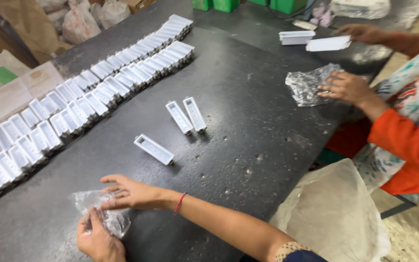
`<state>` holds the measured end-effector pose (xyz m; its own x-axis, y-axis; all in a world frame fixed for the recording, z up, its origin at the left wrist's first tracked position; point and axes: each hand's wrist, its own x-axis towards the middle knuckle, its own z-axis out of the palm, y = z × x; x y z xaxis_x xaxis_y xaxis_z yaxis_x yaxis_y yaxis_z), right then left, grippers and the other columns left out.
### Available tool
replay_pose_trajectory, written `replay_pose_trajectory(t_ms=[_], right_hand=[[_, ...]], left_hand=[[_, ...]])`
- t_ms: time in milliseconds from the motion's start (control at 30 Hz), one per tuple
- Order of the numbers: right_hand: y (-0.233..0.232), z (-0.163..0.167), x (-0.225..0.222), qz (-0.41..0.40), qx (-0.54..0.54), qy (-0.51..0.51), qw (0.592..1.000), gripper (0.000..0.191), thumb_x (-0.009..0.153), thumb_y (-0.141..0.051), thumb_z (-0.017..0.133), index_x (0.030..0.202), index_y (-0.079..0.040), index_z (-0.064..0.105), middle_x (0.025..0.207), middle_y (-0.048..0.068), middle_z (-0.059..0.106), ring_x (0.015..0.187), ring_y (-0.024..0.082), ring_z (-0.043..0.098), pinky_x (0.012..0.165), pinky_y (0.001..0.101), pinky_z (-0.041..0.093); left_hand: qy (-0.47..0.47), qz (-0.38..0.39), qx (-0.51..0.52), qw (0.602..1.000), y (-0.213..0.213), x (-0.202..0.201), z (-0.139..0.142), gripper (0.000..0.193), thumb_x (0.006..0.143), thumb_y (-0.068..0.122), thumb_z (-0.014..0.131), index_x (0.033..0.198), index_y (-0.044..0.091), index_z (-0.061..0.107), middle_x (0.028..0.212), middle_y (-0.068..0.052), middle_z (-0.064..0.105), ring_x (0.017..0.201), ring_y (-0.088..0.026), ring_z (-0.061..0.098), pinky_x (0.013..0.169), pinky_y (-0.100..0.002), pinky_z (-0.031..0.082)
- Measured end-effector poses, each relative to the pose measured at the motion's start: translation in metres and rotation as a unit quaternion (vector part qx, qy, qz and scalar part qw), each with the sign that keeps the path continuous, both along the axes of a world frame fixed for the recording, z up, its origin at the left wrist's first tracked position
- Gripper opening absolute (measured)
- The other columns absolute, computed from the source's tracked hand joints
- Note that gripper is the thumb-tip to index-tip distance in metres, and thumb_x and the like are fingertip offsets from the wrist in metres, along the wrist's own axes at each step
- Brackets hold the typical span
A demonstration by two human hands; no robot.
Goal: The person wraps small white rectangular components individually in clear plastic bags. They pick up a component, place it into a bag, fold the bag around it, and set the wrapped item aside. The process is repeated continuously throughout the clip.
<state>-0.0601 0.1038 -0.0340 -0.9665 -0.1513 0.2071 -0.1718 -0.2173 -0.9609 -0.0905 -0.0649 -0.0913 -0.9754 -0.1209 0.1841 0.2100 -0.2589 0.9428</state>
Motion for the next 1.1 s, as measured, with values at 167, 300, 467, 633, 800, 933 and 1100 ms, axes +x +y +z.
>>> replay_pose_trajectory(t_ms=[167, 300, 467, 633, 800, 933, 1100], right_hand=[[-0.013, -0.019, 0.006, -0.063, 0.134, 0.113, 0.983, 0.054, 0.09, -0.022, 0.071, 0.14, -0.004, 0.06, 0.128, 0.013, 0.068, 0.119, 0.021, 0.065, 0.105, 0.0366, 0.052], [0.022, -0.006, 0.008, -0.153, 0.112, -0.047, 0.981, 0.032, 0.084, -0.017, 0.079, 0.113, -0.002, 0.073, 0.1, 0.005, 0.067, 0.083, 0.011, 0.061, 0.068, 0.0261, 0.052], [0.039, 0.017, 0.008, -0.108, 0.072, -0.084, 0.988, 0.018, 0.091, -0.019, 0.076, 0.1, -0.006, 0.066, 0.085, 0.002, 0.069, 0.073, 0.007, 0.063, 0.058, 0.0224, 0.05], [0.042, 0.024, 0.016, -0.135, 0.057, -0.113, 0.983, 0.025, 0.092, -0.023, 0.081, 0.093, -0.009, 0.06, 0.065, -0.003, 0.052, 0.052, 0.005, 0.041, 0.044, 0.0211, 0.029], [0.043, 0.025, 0.018, -0.129, 0.044, -0.107, 0.985, 0.021, 0.097, -0.026, 0.075, 0.092, -0.009, 0.065, 0.067, -0.006, 0.058, 0.055, 0.003, 0.051, 0.048, 0.0189, 0.039], [0.036, 0.031, 0.023, -0.224, 0.113, -0.112, 0.962, 0.024, 0.098, -0.031, 0.072, 0.091, -0.009, 0.066, 0.063, -0.003, 0.054, 0.051, 0.006, 0.045, 0.045, 0.0213, 0.033], [0.022, 0.047, 0.035, -0.338, 0.369, 0.097, 0.86, 0.025, 0.094, -0.02, 0.079, 0.097, 0.0, 0.064, 0.087, 0.004, 0.068, 0.077, 0.01, 0.064, 0.068, 0.0267, 0.051]], left_hand=[[0.048, 0.168, -0.216, 0.961, 0.009, -0.008, 0.0, 0.014, 0.099, 0.011, 0.072, 0.106, -0.001, 0.071, 0.101, -0.009, 0.073, 0.089, -0.018, 0.067, 0.082, -0.032, 0.054], [-0.017, 0.124, -0.087, 0.988, 0.021, -0.014, 0.013, 0.013, 0.099, 0.017, 0.07, 0.098, 0.004, 0.07, 0.08, 0.0, 0.063, 0.067, -0.01, 0.055, 0.057, -0.027, 0.044], [-0.01, 0.099, 0.03, 0.995, 0.016, -0.013, 0.032, 0.023, 0.097, 0.03, 0.068, 0.098, 0.007, 0.071, 0.078, 0.006, 0.064, 0.061, -0.002, 0.051, 0.052, -0.021, 0.04], [-0.027, 0.103, -0.004, 0.994, 0.012, -0.005, 0.047, 0.04, 0.091, 0.044, 0.073, 0.095, 0.004, 0.073, 0.063, 0.006, 0.056, 0.054, -0.003, 0.045, 0.05, -0.021, 0.034], [-0.054, 0.136, -0.054, 0.988, 0.005, -0.004, 0.056, 0.042, 0.091, 0.049, 0.07, 0.093, 0.007, 0.073, 0.058, 0.006, 0.055, 0.049, -0.004, 0.048, 0.049, -0.02, 0.037], [-0.067, 0.129, -0.083, 0.986, 0.0, -0.005, 0.058, 0.041, 0.087, 0.052, 0.067, 0.09, 0.011, 0.068, 0.052, 0.006, 0.056, 0.043, -0.004, 0.051, 0.045, -0.021, 0.037], [-0.045, 0.139, -0.072, 0.987, -0.006, -0.01, 0.057, 0.042, 0.089, 0.051, 0.072, 0.081, 0.01, 0.067, 0.059, 0.007, 0.056, 0.05, -0.004, 0.05, 0.049, -0.021, 0.041]])
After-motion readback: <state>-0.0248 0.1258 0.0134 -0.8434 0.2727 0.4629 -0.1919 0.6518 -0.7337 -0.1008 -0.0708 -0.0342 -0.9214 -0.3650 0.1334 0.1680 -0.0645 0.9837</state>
